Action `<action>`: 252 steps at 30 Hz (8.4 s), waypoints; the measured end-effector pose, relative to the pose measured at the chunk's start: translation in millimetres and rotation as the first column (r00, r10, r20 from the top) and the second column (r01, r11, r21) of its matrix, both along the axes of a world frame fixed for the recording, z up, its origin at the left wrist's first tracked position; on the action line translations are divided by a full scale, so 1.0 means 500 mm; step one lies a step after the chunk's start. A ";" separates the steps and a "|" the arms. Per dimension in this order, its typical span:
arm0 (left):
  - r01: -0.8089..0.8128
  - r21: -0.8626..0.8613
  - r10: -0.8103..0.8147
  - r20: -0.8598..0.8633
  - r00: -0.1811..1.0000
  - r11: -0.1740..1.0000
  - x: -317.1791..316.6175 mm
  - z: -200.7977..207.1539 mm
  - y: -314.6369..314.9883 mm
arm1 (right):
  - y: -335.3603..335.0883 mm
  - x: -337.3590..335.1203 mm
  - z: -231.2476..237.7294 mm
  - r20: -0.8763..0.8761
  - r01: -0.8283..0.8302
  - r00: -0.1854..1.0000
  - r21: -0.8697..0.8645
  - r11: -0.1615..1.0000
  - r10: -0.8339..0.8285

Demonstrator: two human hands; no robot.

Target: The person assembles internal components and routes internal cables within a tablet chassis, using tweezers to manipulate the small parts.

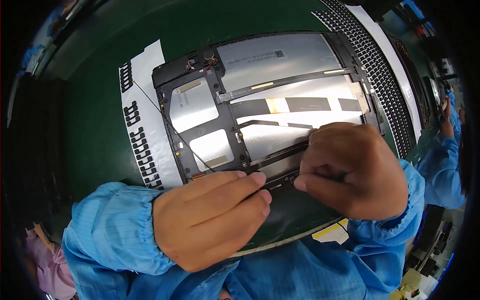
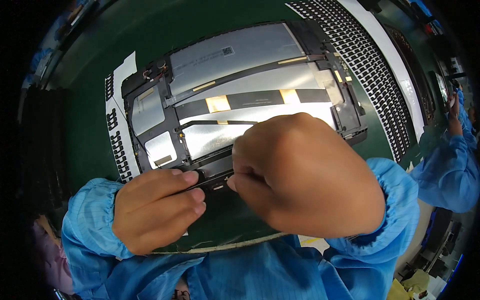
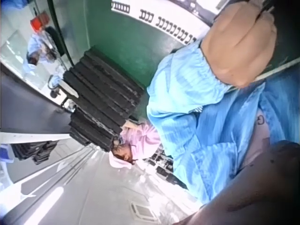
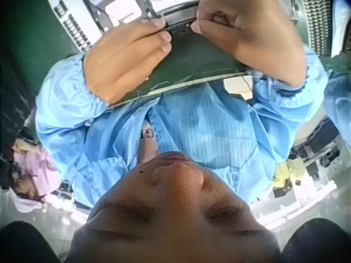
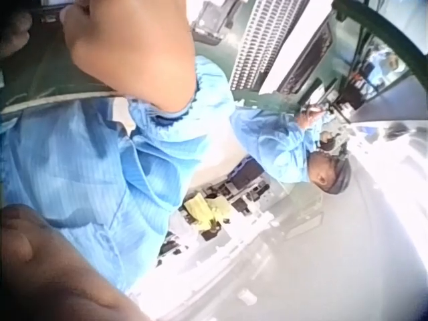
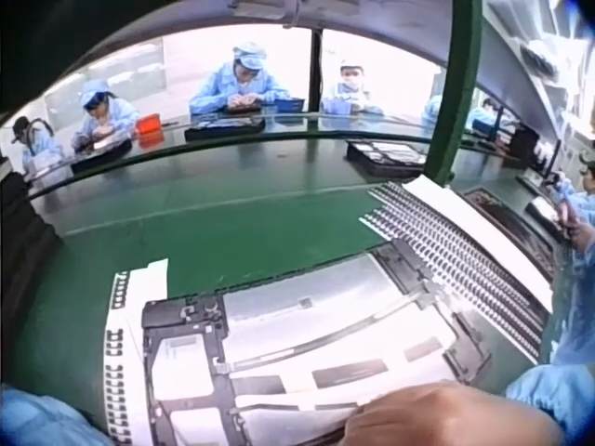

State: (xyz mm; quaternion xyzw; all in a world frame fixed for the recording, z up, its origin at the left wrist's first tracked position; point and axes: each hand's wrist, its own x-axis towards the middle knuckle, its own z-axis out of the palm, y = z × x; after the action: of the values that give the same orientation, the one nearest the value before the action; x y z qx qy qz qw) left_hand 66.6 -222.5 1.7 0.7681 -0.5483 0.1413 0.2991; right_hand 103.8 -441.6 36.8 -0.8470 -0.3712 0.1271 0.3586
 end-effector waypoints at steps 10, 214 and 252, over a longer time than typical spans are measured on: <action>-0.010 0.019 0.010 -0.002 1.000 1.000 -0.002 0.000 0.003 | 0.002 0.004 0.004 -0.032 -0.018 0.999 -0.030 0.999 0.017; -0.668 -0.702 0.965 -0.245 -0.099 -0.247 -0.188 0.216 0.328 | 0.737 0.263 0.288 0.055 -0.093 0.994 0.876 0.473 0.095; -0.995 -0.096 0.923 -0.377 0.073 0.040 0.487 -0.103 0.377 | 0.111 0.613 -0.116 -0.182 0.761 0.601 0.429 0.487 -0.778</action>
State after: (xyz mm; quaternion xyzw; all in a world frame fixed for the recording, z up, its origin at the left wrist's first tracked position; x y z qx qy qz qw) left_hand 310.1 -34.1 -49.8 0.8812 0.1809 0.3121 0.3055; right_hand 410.4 -386.3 -21.2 -0.8123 0.0210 -0.1550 0.5618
